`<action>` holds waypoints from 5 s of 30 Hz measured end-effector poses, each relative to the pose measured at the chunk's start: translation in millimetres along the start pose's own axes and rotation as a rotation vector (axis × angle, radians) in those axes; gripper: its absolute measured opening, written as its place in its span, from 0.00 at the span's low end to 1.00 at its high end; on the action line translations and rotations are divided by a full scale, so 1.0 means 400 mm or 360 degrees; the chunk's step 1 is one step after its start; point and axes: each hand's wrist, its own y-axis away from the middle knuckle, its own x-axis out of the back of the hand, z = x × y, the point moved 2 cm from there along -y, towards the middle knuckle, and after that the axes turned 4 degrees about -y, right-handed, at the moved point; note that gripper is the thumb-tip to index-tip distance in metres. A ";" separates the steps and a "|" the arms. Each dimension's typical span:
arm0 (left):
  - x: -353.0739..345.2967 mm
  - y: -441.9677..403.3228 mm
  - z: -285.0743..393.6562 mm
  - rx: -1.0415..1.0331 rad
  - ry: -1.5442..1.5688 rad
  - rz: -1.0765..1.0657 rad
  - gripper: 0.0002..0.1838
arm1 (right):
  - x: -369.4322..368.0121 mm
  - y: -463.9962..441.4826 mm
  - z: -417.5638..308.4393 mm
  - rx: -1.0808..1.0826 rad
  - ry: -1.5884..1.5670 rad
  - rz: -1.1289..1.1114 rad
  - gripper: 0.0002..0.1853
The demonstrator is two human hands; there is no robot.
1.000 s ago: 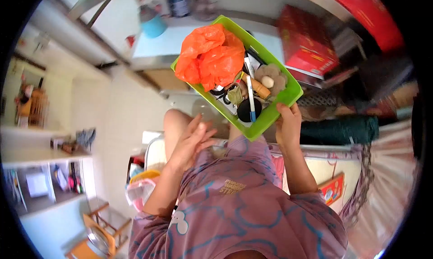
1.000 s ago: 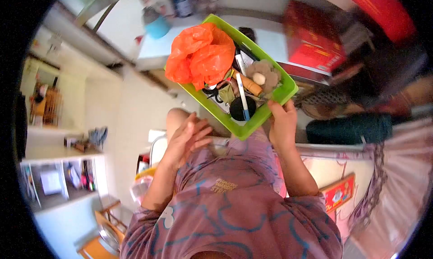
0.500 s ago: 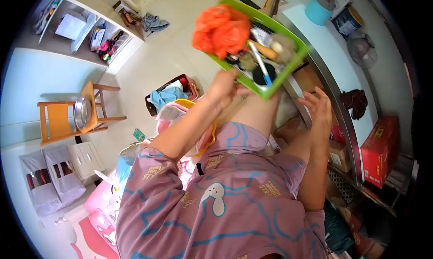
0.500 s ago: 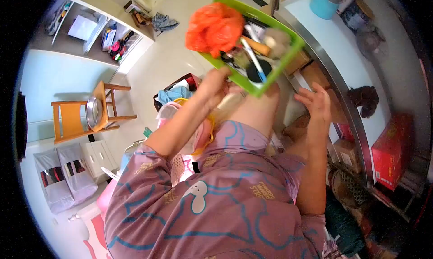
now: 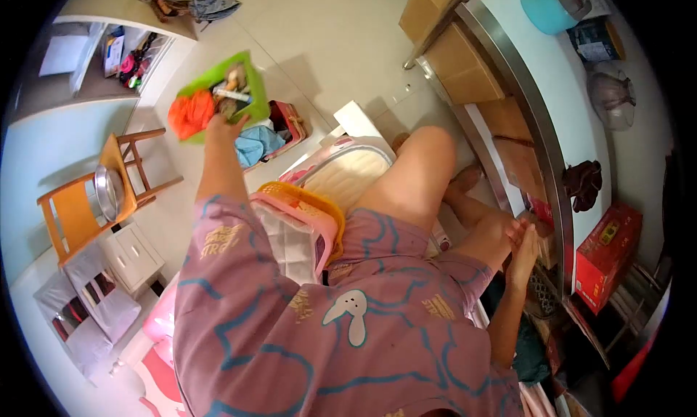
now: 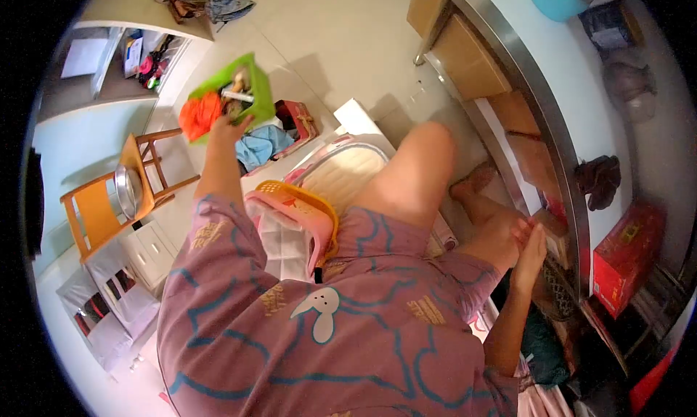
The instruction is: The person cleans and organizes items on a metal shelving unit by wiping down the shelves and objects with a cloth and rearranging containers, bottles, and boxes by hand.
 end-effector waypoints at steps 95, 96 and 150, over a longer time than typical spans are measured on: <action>-0.811 1.677 1.659 -0.3413 -0.0258 0.0929 0.36 | 0.981 -0.243 0.015 0.0873 -0.0692 0.0902 0.11; -0.799 1.692 1.664 -0.3506 -0.0286 0.0695 0.32 | 0.987 -0.250 0.018 0.0954 -0.0671 0.0897 0.11; -0.810 1.747 1.740 -0.4618 -0.0565 -0.0047 0.07 | 1.010 -0.166 0.027 0.0840 0.1523 0.1020 0.42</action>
